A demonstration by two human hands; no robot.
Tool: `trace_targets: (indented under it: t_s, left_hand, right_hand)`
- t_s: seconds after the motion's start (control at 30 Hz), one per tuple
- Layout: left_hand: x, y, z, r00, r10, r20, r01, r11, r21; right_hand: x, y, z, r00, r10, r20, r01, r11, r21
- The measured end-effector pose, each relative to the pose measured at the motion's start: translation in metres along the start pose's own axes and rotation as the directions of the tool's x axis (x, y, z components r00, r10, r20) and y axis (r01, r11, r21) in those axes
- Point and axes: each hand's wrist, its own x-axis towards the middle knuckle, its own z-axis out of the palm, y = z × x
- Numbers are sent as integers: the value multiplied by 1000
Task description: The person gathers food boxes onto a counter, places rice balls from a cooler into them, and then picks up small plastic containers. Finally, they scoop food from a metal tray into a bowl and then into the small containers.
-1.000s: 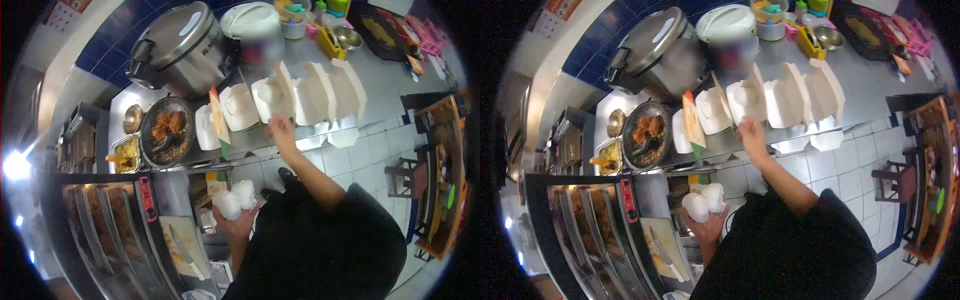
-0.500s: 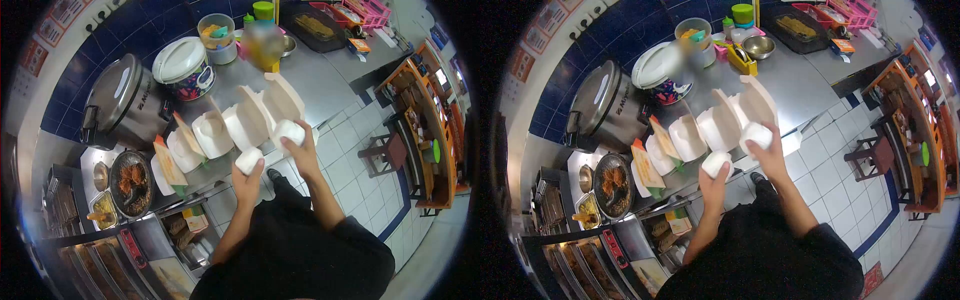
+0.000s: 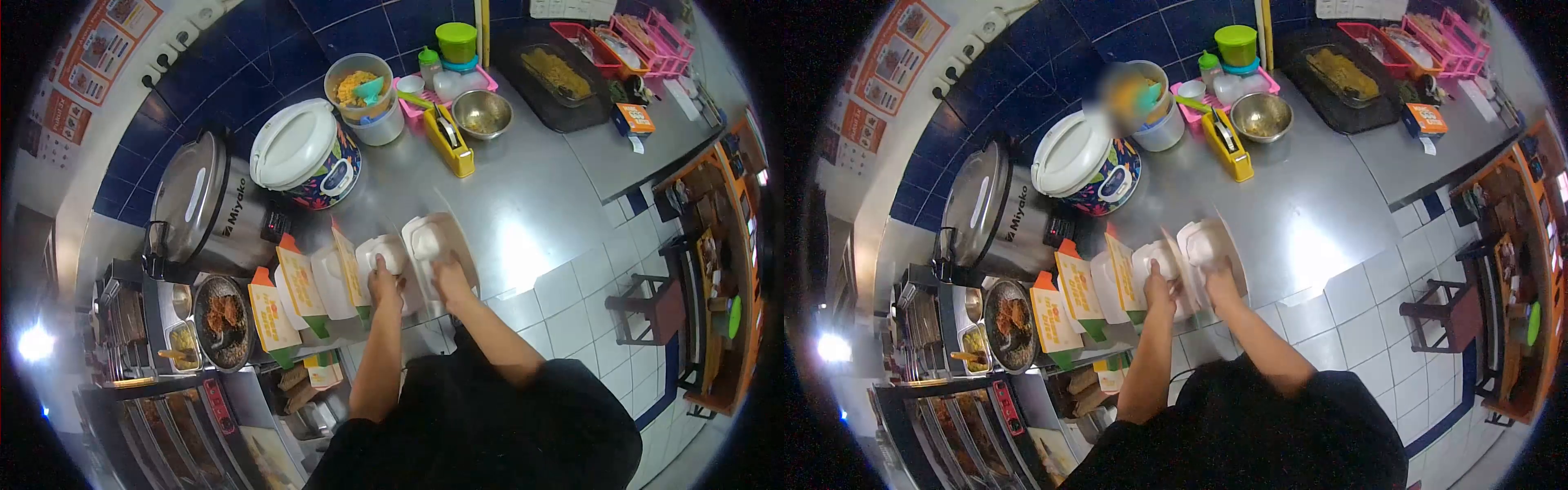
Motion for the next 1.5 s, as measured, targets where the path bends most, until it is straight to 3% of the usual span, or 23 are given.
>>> trace_targets:
  t_s: [0.07,0.1,0.17,0.2,0.23,0.3,0.33,0.47,0.53,0.63,0.8,0.83,0.87,0.9,0.93,1.07,1.17,1.27,1.3,1.37,1.4,1.43,1.5]
  left_hand:
    - [41,-26,-23,976,-29,217,26,1000,17]
    - [30,-19,-27,984,-113,139,102,991,85]
    - [-2,-14,-36,978,-205,44,198,973,122]
    - [-24,-13,-41,984,-149,98,144,988,59]
    - [-44,-11,-45,986,-84,147,85,996,-5]
    - [-77,-7,-57,966,13,258,-43,993,112]
    - [-98,0,-63,963,39,268,-75,989,128]
    - [-154,-3,-105,969,89,230,-131,975,176]
    - [-173,-19,-132,998,46,37,-54,971,233]
    - [-187,-86,-203,958,76,-277,22,942,335]
    - [-236,-211,-303,700,-151,-698,286,955,81]
    - [-256,-263,-335,789,51,-612,201,920,336]
    - [-267,-288,-353,874,42,-485,293,750,593]
    - [-277,-309,-368,938,32,-346,281,515,810]
    - [-282,-315,-378,932,-211,-296,321,95,942]
    - [-289,-314,-378,940,-240,-243,294,208,933]
    - [-282,-305,-382,973,-166,-161,205,297,933]
    - [-264,-303,-391,998,-56,-1,15,258,966]
    - [-265,-285,-378,988,113,107,-125,164,979]
    - [-250,-261,-352,987,24,-160,129,477,869]
    - [-248,-262,-358,986,119,114,-130,134,982]
    - [-245,-271,-364,986,105,133,-140,66,988]
    - [-244,-283,-368,991,115,65,-92,242,966]
  right_hand:
    - [-64,-55,-1,932,74,354,-17,987,-160]
    - [-103,-97,2,862,60,503,33,984,-175]
    - [-99,-158,-5,726,-325,606,521,835,-176]
    - [-81,-195,0,685,-510,520,699,661,-272]
    - [-47,-231,7,498,-706,504,853,293,-432]
    - [30,-298,35,362,-792,491,840,48,-541]
    - [100,-323,38,226,-753,618,672,-339,-659]
    - [284,-358,62,587,-538,605,202,-627,-753]
    - [321,-359,70,693,-449,564,185,-645,-741]
    - [362,-355,70,655,-385,650,184,-753,-632]
    - [371,-371,65,699,-299,649,270,-731,-627]
    - [377,-376,58,624,-271,733,377,-718,-586]
    - [380,-380,52,539,-250,805,475,-699,-535]
    - [376,-381,49,547,-246,800,467,-704,-535]
    - [368,-381,48,509,-260,821,482,-704,-522]
    - [354,-386,35,369,-263,891,544,-716,-437]
    - [335,-387,36,451,-283,846,511,-695,-505]
    - [336,-385,33,428,-296,854,460,-741,-488]
    - [331,-384,33,420,-297,858,461,-744,-483]
    - [319,-384,33,301,-349,887,495,-738,-459]
    - [313,-384,33,296,-351,889,490,-743,-456]
    - [305,-382,33,265,-378,887,464,-757,-461]
    - [298,-384,32,235,-419,877,439,-759,-481]
